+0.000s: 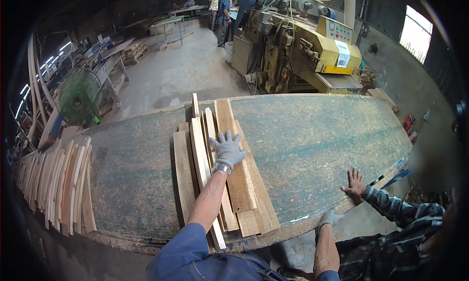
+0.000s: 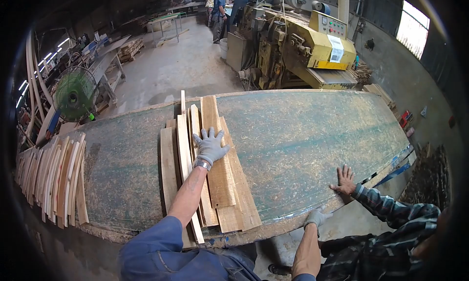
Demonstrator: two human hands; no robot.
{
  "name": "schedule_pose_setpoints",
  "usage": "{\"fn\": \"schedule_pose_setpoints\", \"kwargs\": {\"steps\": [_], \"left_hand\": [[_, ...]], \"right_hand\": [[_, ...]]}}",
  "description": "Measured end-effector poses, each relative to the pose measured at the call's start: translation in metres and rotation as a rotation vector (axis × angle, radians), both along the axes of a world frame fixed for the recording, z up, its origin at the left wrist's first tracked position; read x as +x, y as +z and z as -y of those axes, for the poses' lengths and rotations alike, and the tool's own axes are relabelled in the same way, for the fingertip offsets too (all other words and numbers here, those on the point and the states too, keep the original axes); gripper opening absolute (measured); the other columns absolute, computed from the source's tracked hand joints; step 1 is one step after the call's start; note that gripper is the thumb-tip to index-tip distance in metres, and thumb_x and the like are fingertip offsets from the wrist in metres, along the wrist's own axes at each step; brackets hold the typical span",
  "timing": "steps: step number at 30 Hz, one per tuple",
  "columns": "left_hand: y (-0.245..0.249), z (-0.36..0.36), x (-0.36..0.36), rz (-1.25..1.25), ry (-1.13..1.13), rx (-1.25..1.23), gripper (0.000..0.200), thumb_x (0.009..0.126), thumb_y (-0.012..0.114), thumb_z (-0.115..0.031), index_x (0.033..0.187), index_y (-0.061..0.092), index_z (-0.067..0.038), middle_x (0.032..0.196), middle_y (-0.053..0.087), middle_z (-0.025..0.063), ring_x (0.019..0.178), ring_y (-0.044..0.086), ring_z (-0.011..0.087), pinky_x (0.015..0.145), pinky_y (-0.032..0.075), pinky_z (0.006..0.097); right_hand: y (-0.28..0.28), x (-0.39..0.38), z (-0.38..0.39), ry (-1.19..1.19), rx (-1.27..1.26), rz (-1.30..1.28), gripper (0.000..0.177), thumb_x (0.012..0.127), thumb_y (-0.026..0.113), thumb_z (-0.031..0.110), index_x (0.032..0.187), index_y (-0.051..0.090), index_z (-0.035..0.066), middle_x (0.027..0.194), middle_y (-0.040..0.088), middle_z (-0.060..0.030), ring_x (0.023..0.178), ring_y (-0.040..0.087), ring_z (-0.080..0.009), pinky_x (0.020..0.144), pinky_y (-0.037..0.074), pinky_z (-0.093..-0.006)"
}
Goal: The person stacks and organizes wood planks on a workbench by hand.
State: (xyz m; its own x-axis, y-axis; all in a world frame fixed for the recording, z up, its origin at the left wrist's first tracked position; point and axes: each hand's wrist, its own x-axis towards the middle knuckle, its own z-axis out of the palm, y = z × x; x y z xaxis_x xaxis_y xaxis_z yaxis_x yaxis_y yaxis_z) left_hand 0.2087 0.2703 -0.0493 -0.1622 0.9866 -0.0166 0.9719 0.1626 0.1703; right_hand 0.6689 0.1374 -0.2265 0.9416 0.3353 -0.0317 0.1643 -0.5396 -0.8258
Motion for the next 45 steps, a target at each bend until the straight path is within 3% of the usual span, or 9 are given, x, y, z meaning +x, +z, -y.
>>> {"fn": "schedule_pose_setpoints", "kwargs": {"steps": [7,13,22,31,41,45], "left_hand": [[-0.003,0.000,-0.001,0.005,-0.004,0.012,0.076,0.083,0.056,-0.055,0.149,0.038,-0.021,0.156,0.024,0.0184,0.146,0.012,0.0428,0.109,-0.003,0.0726],[-0.003,-0.001,-0.001,0.005,0.002,0.008,0.076,0.083,0.057,-0.055,0.149,0.038,-0.021,0.156,0.024,0.0186,0.145,0.013,0.0425,0.109,-0.003,0.0721],[-0.001,0.000,0.000,0.004,0.004,0.003,0.076,0.083,0.056,-0.056,0.148,0.039,-0.021,0.156,0.024,0.0182,0.146,0.013,0.0414,0.110,-0.003,0.0717],[-0.002,-0.001,0.000,-0.002,0.001,0.013,0.075,0.083,0.057,-0.055,0.148,0.039,-0.021,0.155,0.026,0.0184,0.145,0.014,0.0415,0.109,-0.001,0.0725],[-0.004,-0.001,-0.001,0.006,0.001,0.024,0.076,0.082,0.057,-0.055,0.148,0.040,-0.021,0.156,0.025,0.0189,0.145,0.013,0.0424,0.109,-0.003,0.0725],[-0.002,0.000,-0.001,0.007,-0.001,0.022,0.076,0.082,0.057,-0.055,0.148,0.040,-0.022,0.156,0.026,0.0185,0.145,0.014,0.0426,0.109,-0.003,0.0723]], "right_hand": [[0.003,-0.004,0.000,-0.034,0.032,-0.056,0.072,0.096,0.053,0.041,0.149,0.021,0.004,0.134,0.050,-0.0323,0.113,0.058,-0.0442,0.090,0.047,-0.0475],[0.025,-0.011,0.001,-0.042,-0.141,-0.107,0.074,0.096,0.051,0.044,0.151,0.018,0.008,0.128,0.054,-0.0332,0.107,0.060,-0.0477,0.087,0.048,-0.0505],[0.007,-0.004,0.002,-0.012,-0.016,-0.034,0.080,0.096,0.052,0.044,0.151,0.014,0.000,0.137,0.046,-0.0342,0.118,0.053,-0.0484,0.096,0.045,-0.0479],[0.029,-0.013,0.005,0.011,-0.032,-0.131,0.078,0.096,0.052,0.043,0.150,0.015,-0.001,0.132,0.050,-0.0347,0.116,0.055,-0.0478,0.095,0.046,-0.0486],[0.037,-0.021,0.007,-0.008,-0.035,-0.075,0.074,0.096,0.051,0.044,0.151,0.014,0.011,0.127,0.055,-0.0330,0.112,0.058,-0.0460,0.091,0.048,-0.0495],[0.038,-0.020,0.008,0.011,-0.032,-0.059,0.077,0.096,0.052,0.045,0.152,0.015,0.007,0.134,0.051,-0.0296,0.117,0.056,-0.0433,0.097,0.046,-0.0455]]}}
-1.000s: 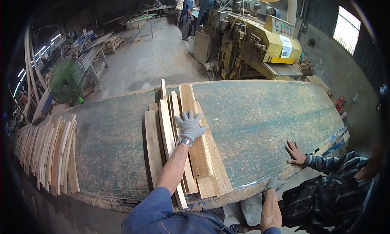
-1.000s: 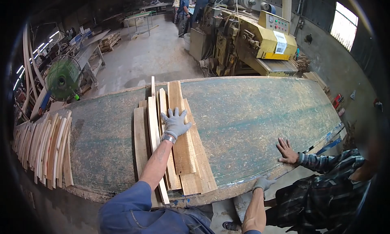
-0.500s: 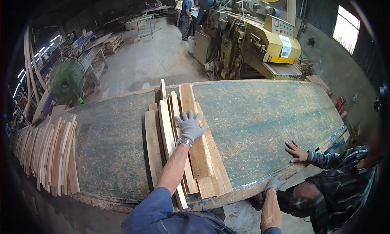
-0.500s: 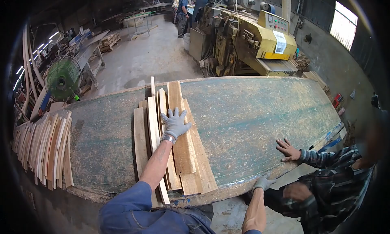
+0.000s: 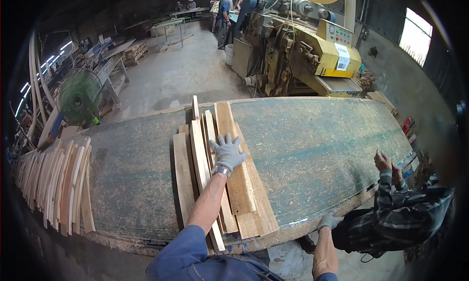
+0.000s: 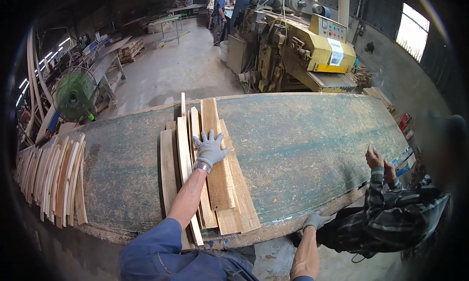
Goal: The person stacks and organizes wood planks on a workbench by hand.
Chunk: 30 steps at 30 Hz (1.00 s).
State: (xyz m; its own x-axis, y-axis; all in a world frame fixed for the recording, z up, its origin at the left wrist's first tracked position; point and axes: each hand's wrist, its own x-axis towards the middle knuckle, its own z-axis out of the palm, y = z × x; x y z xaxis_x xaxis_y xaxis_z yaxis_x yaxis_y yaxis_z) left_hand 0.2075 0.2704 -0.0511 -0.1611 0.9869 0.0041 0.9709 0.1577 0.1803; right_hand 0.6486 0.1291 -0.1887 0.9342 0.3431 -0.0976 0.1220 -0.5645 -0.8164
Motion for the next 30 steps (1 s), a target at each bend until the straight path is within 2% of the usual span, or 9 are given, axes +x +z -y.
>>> {"fn": "schedule_pose_setpoints", "kwargs": {"steps": [1,4,10,21,24,25,30], "left_hand": [[0.001,0.000,0.000,0.000,-0.001,0.000,0.075,0.082,0.056,-0.055,0.147,0.040,-0.022,0.156,0.026,0.0185,0.145,0.014,0.0427,0.109,-0.002,0.0723],[0.000,0.000,0.000,-0.003,-0.002,0.008,0.074,0.082,0.057,-0.054,0.147,0.040,-0.021,0.155,0.026,0.0184,0.144,0.015,0.0425,0.109,-0.002,0.0724],[-0.001,0.000,0.000,-0.006,-0.004,0.002,0.074,0.082,0.057,-0.053,0.147,0.040,-0.021,0.155,0.026,0.0186,0.144,0.016,0.0420,0.109,-0.001,0.0728],[-0.001,0.000,0.000,-0.006,-0.011,0.010,0.074,0.083,0.057,-0.054,0.147,0.040,-0.021,0.156,0.025,0.0197,0.145,0.015,0.0430,0.109,-0.001,0.0723],[0.009,0.002,0.003,-0.048,0.016,-0.070,0.075,0.086,0.052,-0.058,0.151,0.035,-0.026,0.159,0.022,0.0146,0.147,0.015,0.0378,0.112,0.000,0.0685],[0.004,0.002,0.001,0.011,-0.006,0.003,0.074,0.083,0.057,-0.054,0.147,0.040,-0.021,0.156,0.026,0.0194,0.146,0.015,0.0426,0.110,-0.003,0.0710],[-0.003,0.000,0.001,0.000,0.003,0.001,0.075,0.082,0.057,-0.054,0.148,0.040,-0.022,0.156,0.026,0.0183,0.146,0.015,0.0419,0.111,-0.004,0.0703]], "right_hand": [[0.010,-0.004,0.002,0.010,-0.024,-0.050,0.079,0.096,0.052,0.046,0.153,0.016,0.006,0.138,0.049,-0.0281,0.119,0.055,-0.0420,0.100,0.046,-0.0432],[-0.018,0.012,-0.005,-0.029,-0.035,-0.039,0.079,0.095,0.052,0.046,0.153,0.012,0.009,0.124,0.057,-0.0322,0.110,0.060,-0.0448,0.091,0.049,-0.0472],[-0.019,0.013,-0.003,-0.023,-0.024,-0.023,0.082,0.095,0.051,0.048,0.153,0.014,0.004,0.126,0.056,-0.0329,0.111,0.059,-0.0441,0.091,0.049,-0.0456],[-0.019,0.011,-0.003,-0.024,-0.069,0.009,0.082,0.095,0.051,0.050,0.152,0.016,0.004,0.127,0.055,-0.0332,0.112,0.059,-0.0445,0.093,0.048,-0.0452],[-0.014,0.010,-0.003,-0.020,-0.067,-0.024,0.082,0.095,0.051,0.050,0.152,0.015,0.003,0.130,0.053,-0.0330,0.114,0.058,-0.0439,0.095,0.047,-0.0444],[-0.014,0.010,-0.003,-0.017,-0.066,-0.031,0.082,0.095,0.051,0.049,0.152,0.015,0.003,0.131,0.052,-0.0329,0.115,0.057,-0.0436,0.096,0.046,-0.0441],[-0.023,0.015,-0.003,-0.008,-0.059,-0.024,0.080,0.096,0.050,0.047,0.152,0.014,0.002,0.137,0.047,-0.0324,0.119,0.054,-0.0425,0.098,0.044,-0.0435]]}}
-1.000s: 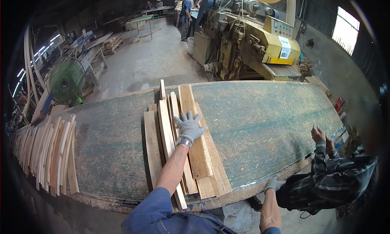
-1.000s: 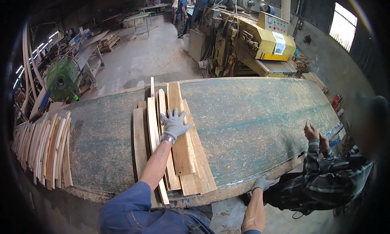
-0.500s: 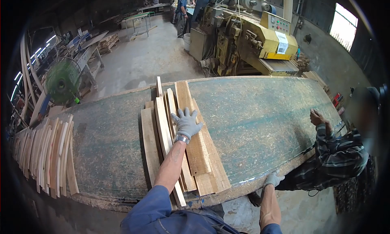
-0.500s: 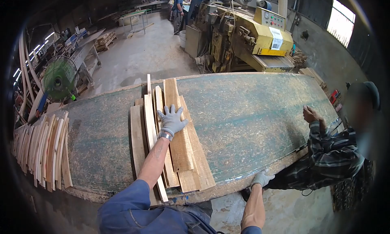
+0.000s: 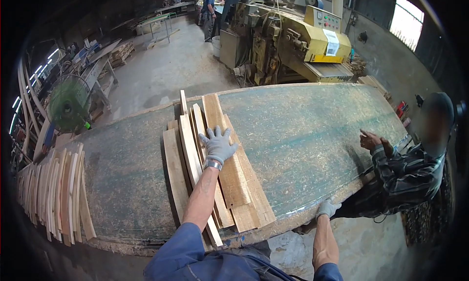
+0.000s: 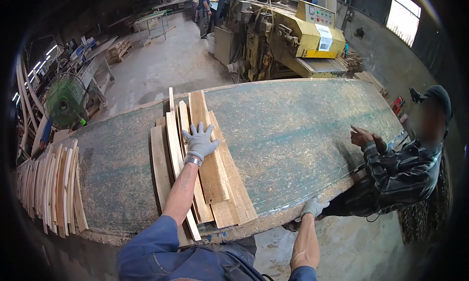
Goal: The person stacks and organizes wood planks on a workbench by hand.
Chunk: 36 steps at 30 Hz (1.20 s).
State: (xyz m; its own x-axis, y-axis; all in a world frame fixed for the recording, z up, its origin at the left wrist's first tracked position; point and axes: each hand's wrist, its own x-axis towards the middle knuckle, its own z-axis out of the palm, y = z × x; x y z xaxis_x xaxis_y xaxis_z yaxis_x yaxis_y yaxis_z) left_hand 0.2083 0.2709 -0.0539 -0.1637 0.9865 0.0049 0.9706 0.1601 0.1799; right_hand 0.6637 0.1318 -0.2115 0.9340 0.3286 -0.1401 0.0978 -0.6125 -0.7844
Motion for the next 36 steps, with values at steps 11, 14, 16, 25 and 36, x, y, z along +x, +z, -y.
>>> {"fn": "schedule_pose_setpoints", "kwargs": {"steps": [11,14,16,25,36], "left_hand": [[0.002,-0.001,0.002,-0.074,0.015,-0.007,0.075,0.083,0.053,-0.058,0.149,0.038,-0.025,0.157,0.027,0.0152,0.144,0.020,0.0381,0.110,0.004,0.0700],[0.004,0.000,0.002,-0.068,0.016,-0.015,0.074,0.083,0.053,-0.058,0.149,0.038,-0.026,0.157,0.026,0.0150,0.145,0.020,0.0374,0.110,0.003,0.0697],[0.005,0.001,0.002,-0.070,0.018,-0.019,0.074,0.084,0.053,-0.058,0.149,0.038,-0.026,0.157,0.026,0.0150,0.145,0.019,0.0372,0.110,0.003,0.0697],[0.009,0.003,0.004,-0.066,0.016,-0.045,0.074,0.083,0.053,-0.056,0.149,0.038,-0.025,0.157,0.026,0.0148,0.145,0.019,0.0372,0.110,0.003,0.0695],[0.005,0.000,0.001,-0.032,0.004,-0.027,0.075,0.083,0.055,-0.055,0.149,0.038,-0.023,0.157,0.025,0.0155,0.145,0.016,0.0406,0.109,-0.001,0.0717]], "right_hand": [[0.022,-0.014,0.002,0.002,-0.020,-0.010,0.080,0.097,0.048,0.048,0.151,0.015,0.001,0.139,0.045,-0.0315,0.122,0.053,-0.0422,0.098,0.044,-0.0436],[0.026,-0.015,0.003,0.009,-0.056,-0.003,0.080,0.097,0.047,0.049,0.151,0.015,0.000,0.140,0.045,-0.0314,0.122,0.053,-0.0425,0.098,0.044,-0.0436],[0.033,-0.018,0.004,0.019,-0.062,-0.016,0.080,0.097,0.047,0.048,0.152,0.014,0.000,0.139,0.046,-0.0314,0.121,0.053,-0.0429,0.098,0.044,-0.0436],[0.026,-0.015,0.004,0.022,-0.056,0.020,0.079,0.097,0.048,0.047,0.151,0.015,0.000,0.133,0.051,-0.0329,0.118,0.055,-0.0435,0.096,0.045,-0.0440],[0.009,-0.007,0.000,0.002,-0.048,0.042,0.079,0.097,0.048,0.046,0.151,0.014,0.000,0.129,0.053,-0.0335,0.115,0.057,-0.0439,0.094,0.047,-0.0448]]}}
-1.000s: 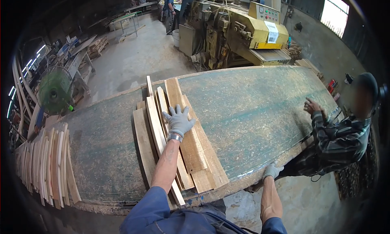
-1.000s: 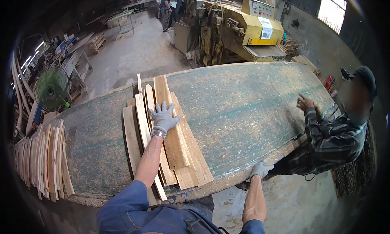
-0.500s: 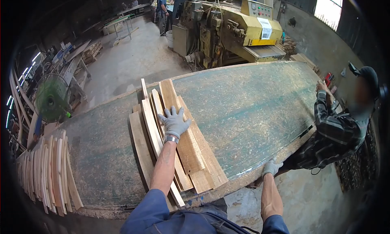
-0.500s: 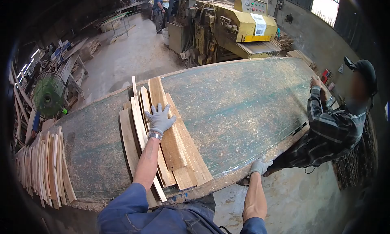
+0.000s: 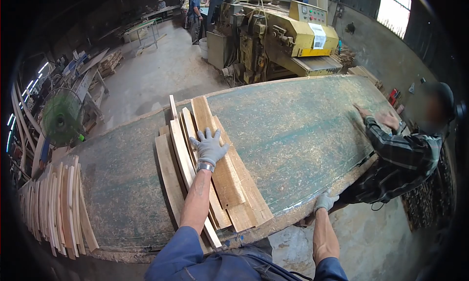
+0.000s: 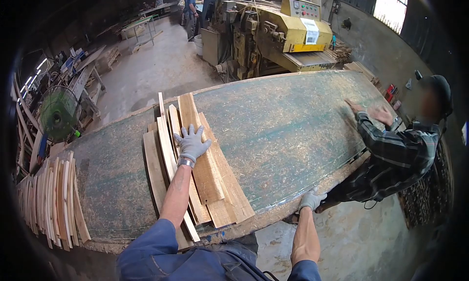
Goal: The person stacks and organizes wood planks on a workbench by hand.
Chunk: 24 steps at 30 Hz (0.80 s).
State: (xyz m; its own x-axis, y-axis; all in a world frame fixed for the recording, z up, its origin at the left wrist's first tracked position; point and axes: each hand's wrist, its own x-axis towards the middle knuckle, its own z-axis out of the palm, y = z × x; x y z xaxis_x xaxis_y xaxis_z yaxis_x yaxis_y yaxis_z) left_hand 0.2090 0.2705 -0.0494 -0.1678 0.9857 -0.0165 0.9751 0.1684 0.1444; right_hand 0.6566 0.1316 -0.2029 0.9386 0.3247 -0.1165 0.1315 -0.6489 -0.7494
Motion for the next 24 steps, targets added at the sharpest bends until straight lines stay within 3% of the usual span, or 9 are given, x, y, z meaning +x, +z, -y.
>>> {"fn": "schedule_pose_setpoints", "kwargs": {"steps": [24], "left_hand": [[-0.001,0.000,0.000,-0.017,-0.007,0.000,0.075,0.084,0.054,-0.055,0.150,0.036,-0.023,0.157,0.026,0.0162,0.145,0.016,0.0413,0.108,-0.001,0.0726]], "right_hand": [[0.022,-0.010,0.004,0.001,-0.041,-0.044,0.078,0.096,0.047,0.047,0.152,0.013,0.004,0.132,0.052,-0.0330,0.116,0.056,-0.0446,0.096,0.045,-0.0470]]}}
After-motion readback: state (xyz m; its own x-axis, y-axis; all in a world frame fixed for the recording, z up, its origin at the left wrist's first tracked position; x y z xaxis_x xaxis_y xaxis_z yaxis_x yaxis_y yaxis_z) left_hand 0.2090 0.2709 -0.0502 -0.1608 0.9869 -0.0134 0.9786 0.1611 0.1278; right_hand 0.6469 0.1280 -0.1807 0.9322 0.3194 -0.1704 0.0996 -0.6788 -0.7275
